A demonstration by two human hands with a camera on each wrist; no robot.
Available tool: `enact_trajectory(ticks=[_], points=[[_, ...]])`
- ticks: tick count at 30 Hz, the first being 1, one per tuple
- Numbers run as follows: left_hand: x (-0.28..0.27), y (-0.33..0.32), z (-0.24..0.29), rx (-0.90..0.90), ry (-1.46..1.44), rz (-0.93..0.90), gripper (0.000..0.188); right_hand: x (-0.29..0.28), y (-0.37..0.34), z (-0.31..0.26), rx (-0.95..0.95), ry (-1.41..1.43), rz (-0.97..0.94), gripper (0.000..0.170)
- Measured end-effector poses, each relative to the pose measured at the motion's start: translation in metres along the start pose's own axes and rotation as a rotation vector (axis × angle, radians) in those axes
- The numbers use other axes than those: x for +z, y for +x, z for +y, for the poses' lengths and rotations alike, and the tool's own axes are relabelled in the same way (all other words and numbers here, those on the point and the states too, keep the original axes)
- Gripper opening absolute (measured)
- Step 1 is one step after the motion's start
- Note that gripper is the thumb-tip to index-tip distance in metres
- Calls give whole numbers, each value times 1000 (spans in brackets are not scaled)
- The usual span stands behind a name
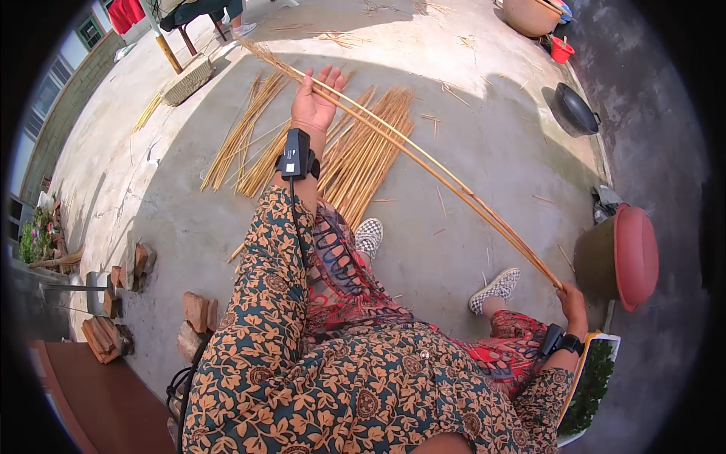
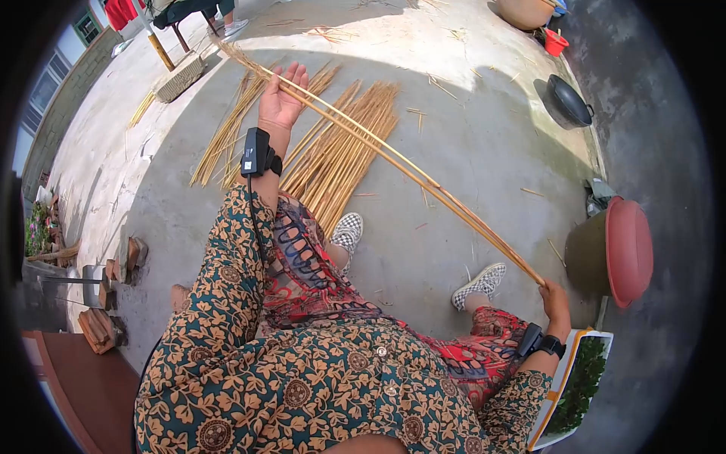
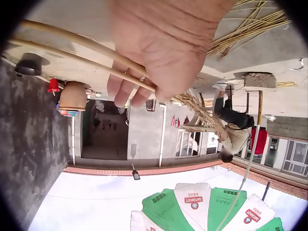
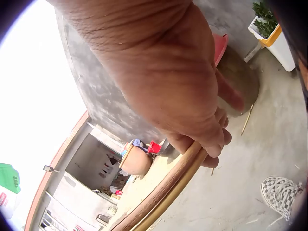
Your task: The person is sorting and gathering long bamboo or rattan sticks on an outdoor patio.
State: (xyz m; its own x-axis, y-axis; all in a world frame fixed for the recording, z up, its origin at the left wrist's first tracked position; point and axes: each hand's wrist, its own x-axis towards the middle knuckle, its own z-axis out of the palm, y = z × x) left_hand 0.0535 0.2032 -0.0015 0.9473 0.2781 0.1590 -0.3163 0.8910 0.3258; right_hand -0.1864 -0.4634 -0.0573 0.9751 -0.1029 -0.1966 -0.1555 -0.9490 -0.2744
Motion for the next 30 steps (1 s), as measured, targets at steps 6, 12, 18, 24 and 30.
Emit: enact_trajectory(ticks=[6, 12, 18, 24, 30], points=[[-28, 14, 20, 59, 49, 220, 20, -7, -5, -17, 21, 214, -27, 31], [-41, 5, 42, 126, 88, 543, 16, -24, -8, -23, 131, 837, -154, 33], [-51, 6, 44, 95, 47, 493, 19, -34, -5, -7, 106, 1245, -39, 28], [-49, 15, 37, 13, 30, 252, 20, -43, -5, -8, 126, 1644, 230, 16], [-30, -1, 25, -80, 159, 181, 20, -46, 4, 2, 157, 1885, 429, 11]])
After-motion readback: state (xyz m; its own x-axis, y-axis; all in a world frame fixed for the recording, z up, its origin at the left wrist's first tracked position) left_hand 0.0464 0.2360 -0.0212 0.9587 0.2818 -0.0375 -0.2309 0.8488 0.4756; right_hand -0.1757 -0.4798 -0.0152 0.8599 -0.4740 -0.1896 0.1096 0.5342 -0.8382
